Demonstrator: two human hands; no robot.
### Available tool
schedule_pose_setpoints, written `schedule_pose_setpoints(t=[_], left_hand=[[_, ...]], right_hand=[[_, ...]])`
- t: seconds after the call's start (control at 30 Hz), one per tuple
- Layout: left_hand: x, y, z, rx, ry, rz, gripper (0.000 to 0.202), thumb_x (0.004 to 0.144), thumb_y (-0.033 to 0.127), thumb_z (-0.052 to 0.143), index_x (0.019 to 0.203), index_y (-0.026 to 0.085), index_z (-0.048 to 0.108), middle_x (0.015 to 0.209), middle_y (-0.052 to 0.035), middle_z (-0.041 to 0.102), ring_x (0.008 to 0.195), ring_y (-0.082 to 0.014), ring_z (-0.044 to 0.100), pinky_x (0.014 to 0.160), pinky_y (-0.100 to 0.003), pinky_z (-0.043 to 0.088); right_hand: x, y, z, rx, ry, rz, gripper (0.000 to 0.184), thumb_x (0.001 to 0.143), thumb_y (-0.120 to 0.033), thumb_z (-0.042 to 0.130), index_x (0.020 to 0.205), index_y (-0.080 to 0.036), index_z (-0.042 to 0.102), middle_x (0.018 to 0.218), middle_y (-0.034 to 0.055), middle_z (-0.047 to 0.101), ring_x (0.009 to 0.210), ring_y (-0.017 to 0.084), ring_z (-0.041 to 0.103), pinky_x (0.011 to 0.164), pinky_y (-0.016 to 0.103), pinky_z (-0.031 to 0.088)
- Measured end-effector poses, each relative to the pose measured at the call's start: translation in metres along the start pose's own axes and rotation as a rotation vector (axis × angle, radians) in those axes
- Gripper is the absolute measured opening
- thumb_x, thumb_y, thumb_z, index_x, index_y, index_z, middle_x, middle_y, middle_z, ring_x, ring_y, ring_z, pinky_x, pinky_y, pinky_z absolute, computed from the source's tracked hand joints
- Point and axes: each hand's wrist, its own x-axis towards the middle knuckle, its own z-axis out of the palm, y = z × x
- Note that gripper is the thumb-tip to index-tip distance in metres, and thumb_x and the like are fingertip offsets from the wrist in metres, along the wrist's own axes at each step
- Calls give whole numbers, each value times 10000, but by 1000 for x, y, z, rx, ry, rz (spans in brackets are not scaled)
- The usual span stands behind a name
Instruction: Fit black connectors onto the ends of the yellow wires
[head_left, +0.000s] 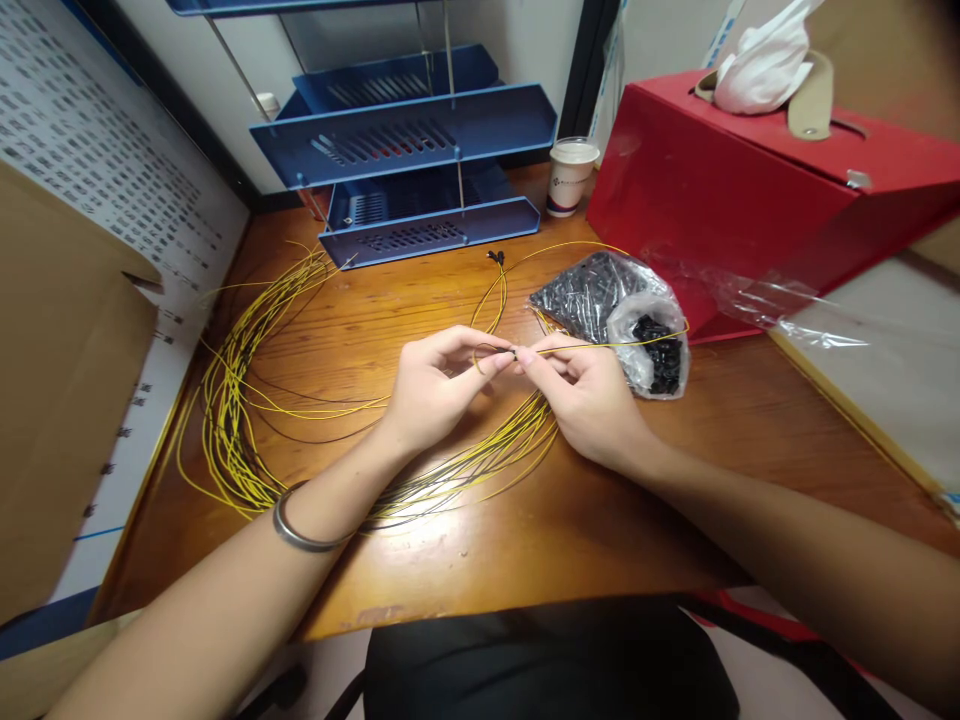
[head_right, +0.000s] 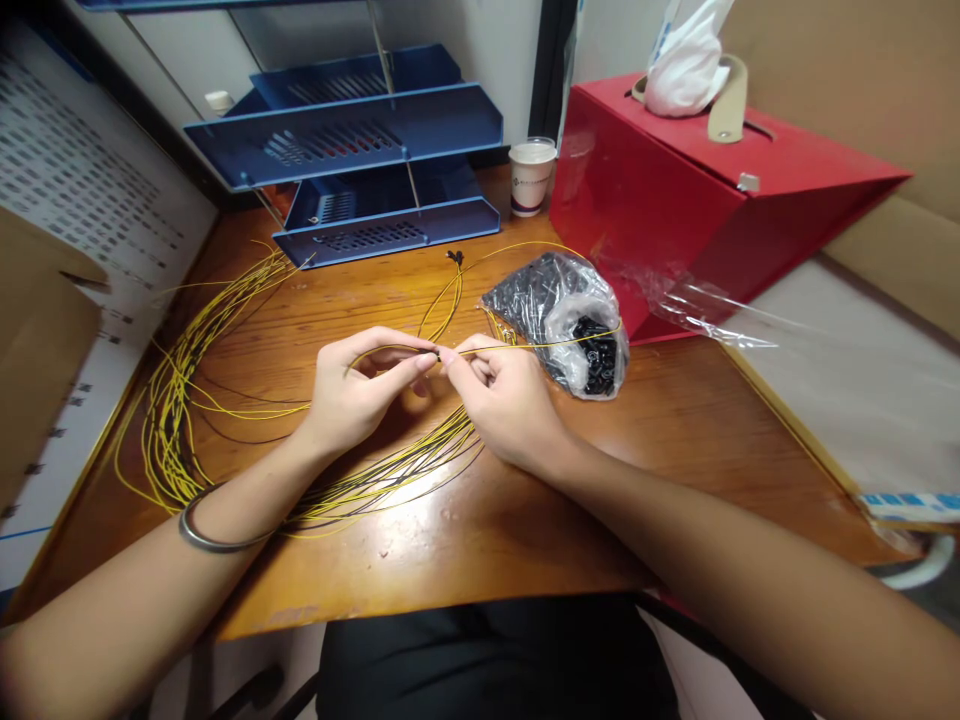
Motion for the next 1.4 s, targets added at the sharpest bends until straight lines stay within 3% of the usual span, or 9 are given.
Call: schedule_pose_setpoints(t=[0.23, 0.37, 0.6, 0.73, 0.83, 1.0, 1.27, 1.4], left_hand=[[-1, 0, 1, -4, 9, -15, 201, 790, 305, 827, 883, 133, 784, 884, -92, 807, 648, -150, 732, 560, -211, 585], [-1, 0, 0, -15, -3, -5, 187, 797, 294, 827, 887, 136, 785, 879, -86, 805, 668, -150, 740, 563, -204, 585], [-1, -2, -2, 2, -17, 3, 182, 817, 298, 809, 908, 142, 784, 879, -83, 805, 654, -148, 738, 544, -202, 576], [-1, -4, -1, -1, -5, 3, 200, 804, 315, 818, 901, 144, 781, 863, -82, 804, 643, -153, 735, 545, -213, 579], [0, -3, 0, -6, -6, -7, 182, 799, 299, 820, 886, 144, 784, 862, -82, 805, 654, -155, 738, 569, -218, 589], [-1, 0, 1, -13, 0, -24, 151, 794, 266, 820, 877, 145, 786, 882, -85, 809, 706, -162, 753, 574, -206, 582], [-1, -2, 0, -37, -14, -29, 179, 796, 286, 820, 886, 138, 778, 866, -87, 805, 657, -152, 738, 537, -200, 570], [-1, -2, 1, -45, -19, -17, 170, 792, 275, 823, 878, 136, 774, 849, -80, 804, 671, -151, 743, 534, -187, 563]], right_hand=[[-1, 7, -3, 102, 97, 42, 292, 980, -354, 526, 727, -210, 549, 579, -48, 401, 510, 110, 331, 512, 278, 246], [0, 7, -2, 57, 77, 23, 291, 983, -333, 517, 720, -209, 515, 647, -30, 463, 548, 109, 379, 533, 278, 271], [1, 3, 0, -15, 67, -31, 279, 974, -331, 556, 733, -195, 591, 754, 18, 601, 696, 147, 550, 661, 288, 398], [-1, 5, -1, 44, 12, 35, 262, 974, -389, 574, 805, -193, 618, 637, -26, 515, 555, 115, 430, 540, 274, 299], [-2, 7, -1, 107, 17, 48, 296, 993, -400, 530, 771, -206, 560, 572, -62, 397, 490, 98, 307, 499, 273, 224], [-1, 8, -1, 121, 68, 39, 289, 978, -342, 525, 719, -219, 491, 609, -49, 406, 505, 102, 311, 500, 277, 223], [-1, 3, 0, 50, -17, 36, 248, 969, -327, 545, 761, -195, 568, 607, -45, 454, 530, 100, 381, 523, 277, 265], [-3, 4, 0, 99, -52, 62, 274, 974, -392, 554, 776, -203, 549, 552, -77, 381, 479, 89, 306, 490, 275, 205]])
